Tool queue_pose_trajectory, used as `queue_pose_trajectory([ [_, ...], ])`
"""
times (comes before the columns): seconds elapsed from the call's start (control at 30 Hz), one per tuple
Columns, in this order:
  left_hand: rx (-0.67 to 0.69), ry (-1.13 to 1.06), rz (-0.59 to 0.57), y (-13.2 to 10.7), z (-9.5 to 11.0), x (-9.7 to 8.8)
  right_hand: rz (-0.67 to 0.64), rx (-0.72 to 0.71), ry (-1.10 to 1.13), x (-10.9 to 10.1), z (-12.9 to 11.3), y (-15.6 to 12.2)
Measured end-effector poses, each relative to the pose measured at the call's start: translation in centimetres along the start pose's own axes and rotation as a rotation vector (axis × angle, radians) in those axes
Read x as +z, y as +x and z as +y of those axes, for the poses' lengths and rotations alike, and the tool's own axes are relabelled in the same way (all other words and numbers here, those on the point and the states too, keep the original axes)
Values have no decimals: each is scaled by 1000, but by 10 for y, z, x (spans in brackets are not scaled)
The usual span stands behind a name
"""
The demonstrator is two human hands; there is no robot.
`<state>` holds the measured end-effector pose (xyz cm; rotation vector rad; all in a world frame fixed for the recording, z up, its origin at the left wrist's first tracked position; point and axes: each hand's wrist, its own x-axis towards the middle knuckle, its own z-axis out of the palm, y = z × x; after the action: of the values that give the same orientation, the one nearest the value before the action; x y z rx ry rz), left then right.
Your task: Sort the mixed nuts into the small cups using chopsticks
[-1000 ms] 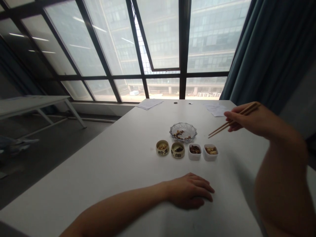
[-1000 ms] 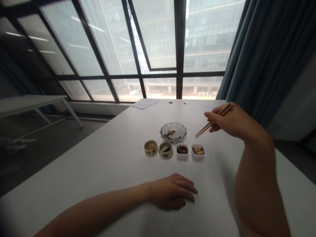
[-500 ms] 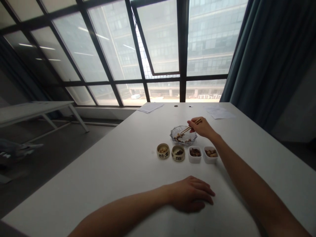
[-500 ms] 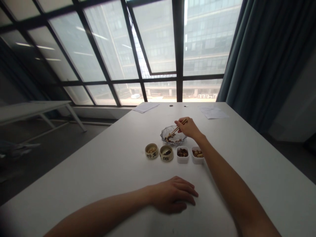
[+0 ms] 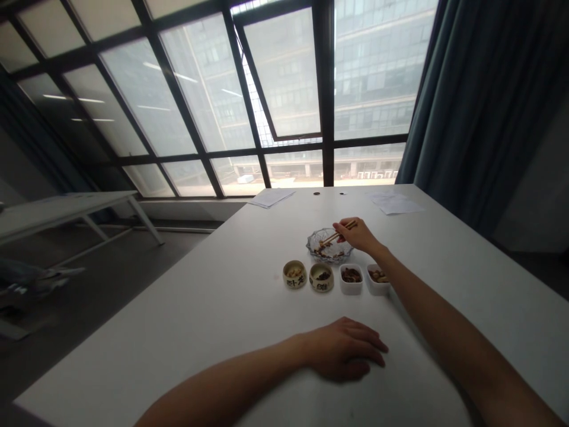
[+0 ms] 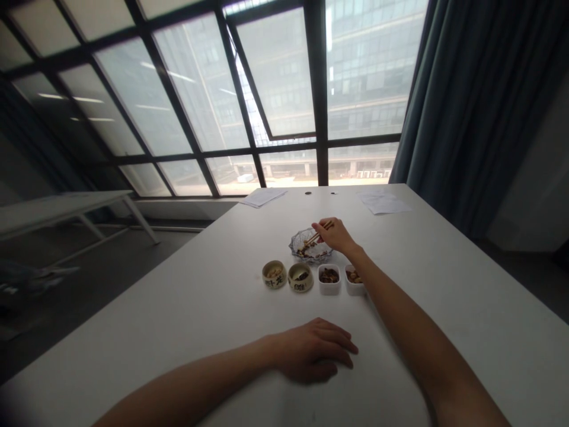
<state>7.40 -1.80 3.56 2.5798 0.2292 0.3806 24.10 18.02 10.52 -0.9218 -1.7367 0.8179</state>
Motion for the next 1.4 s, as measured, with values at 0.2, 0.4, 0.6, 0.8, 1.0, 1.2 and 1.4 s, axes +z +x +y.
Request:
queue_pose_trajectory([
  [0.2,26,-10,8,0,-2,0,18,44,55,3,12,3],
  [0.4,21,-28,-15,2,0,-3,95,64,81,8,13,2],
  [0.6,7,-34,-18,1,-1,-2,177,67,81,2,0,3],
  [0.8,-10,-35,-13,1,0,-2,156,69,54,-5,-4,3],
  [1.0,-10,-58,-14,1,1,-3,140,72,26,-2,0,0],
  [1.2,-18,-66,-22,2,0,-3,154,57,5,-1,4,0],
  [1.4,18,-48,-6,1,-2,-1,166,55,12,0,4,0],
])
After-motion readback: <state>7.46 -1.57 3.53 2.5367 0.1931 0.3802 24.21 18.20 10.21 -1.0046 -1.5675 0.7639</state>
